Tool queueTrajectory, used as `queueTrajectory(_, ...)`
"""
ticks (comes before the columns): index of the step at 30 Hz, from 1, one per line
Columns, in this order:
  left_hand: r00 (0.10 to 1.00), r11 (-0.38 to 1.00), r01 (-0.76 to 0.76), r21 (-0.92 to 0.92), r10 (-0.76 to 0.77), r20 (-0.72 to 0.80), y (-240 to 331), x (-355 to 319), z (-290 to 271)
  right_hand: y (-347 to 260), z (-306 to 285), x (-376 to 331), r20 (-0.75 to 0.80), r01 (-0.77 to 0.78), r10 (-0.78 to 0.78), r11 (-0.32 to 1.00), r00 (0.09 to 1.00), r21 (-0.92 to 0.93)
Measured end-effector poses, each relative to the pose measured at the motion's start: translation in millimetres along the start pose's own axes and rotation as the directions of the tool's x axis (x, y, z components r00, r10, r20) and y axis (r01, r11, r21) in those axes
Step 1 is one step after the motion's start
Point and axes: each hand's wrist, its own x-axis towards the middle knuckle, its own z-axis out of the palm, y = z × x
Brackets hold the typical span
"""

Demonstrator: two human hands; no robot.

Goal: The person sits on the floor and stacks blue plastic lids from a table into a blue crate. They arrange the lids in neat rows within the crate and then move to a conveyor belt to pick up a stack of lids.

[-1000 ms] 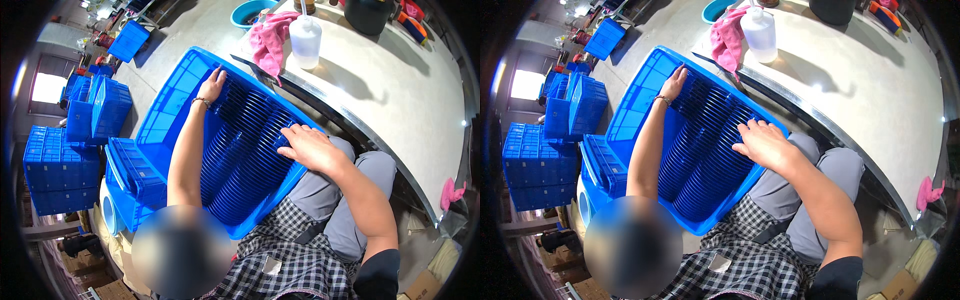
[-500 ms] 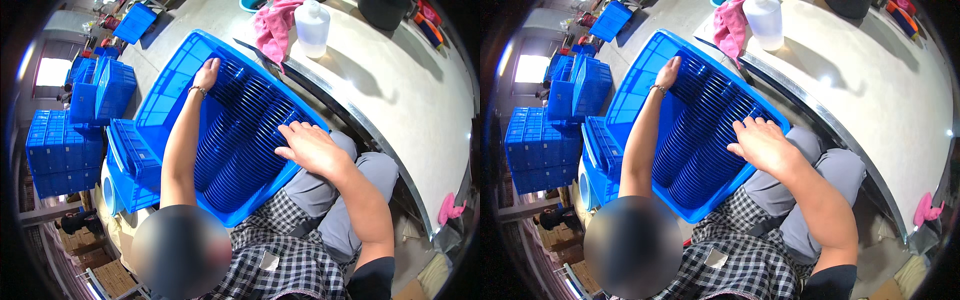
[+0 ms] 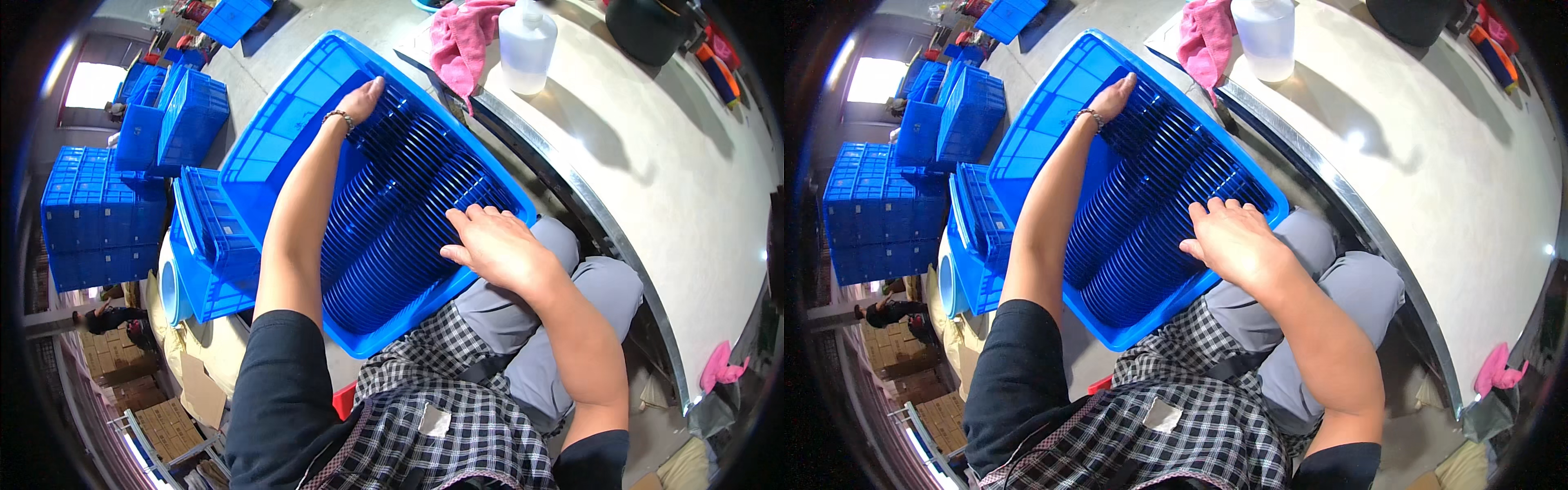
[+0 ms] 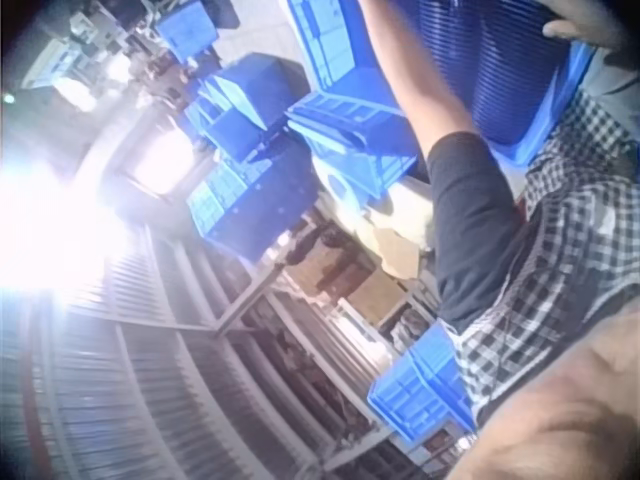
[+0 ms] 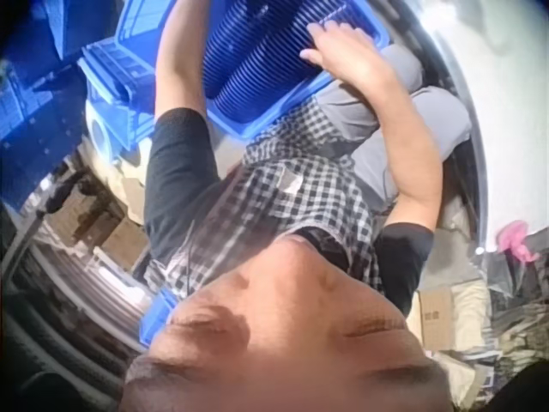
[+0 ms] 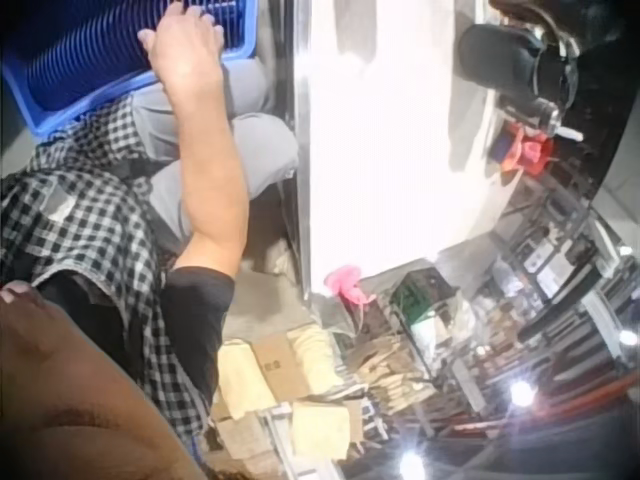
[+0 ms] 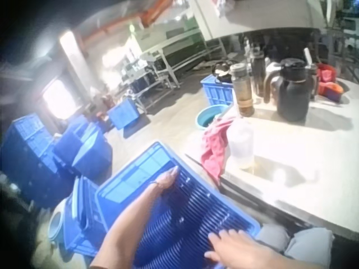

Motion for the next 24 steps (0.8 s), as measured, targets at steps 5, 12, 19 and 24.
queueTrajectory(5, 0.981, 0.996, 0.072, -0.052, -0.080, -0.179, 30, -15, -3, 8, -5, -1, -0.023, -0.034, 0.034, 0.999, 0.999, 0.009)
queueTrajectory(12, 0.790, 0.977, -0.211, -0.014, 0.162, -0.591, 5, -99, -12, 5, -5, -4, -0.042, 0.002, -0.002, 1.000, 0.999, 0.001)
queueTrajectory(19, 0.800, 0.967, -0.253, -0.021, 0.197, -0.567, 0, -145, 6, 4, -3, -7, -0.033, -0.003, 0.002, 1.000, 0.999, -0.008)
queueTrajectory(24, 0.782, 0.911, -0.402, 0.094, 0.394, -0.483, -8, -146, 0, 6, -3, -5, -0.020, -0.046, 0.046, 0.999, 0.999, 0.003)
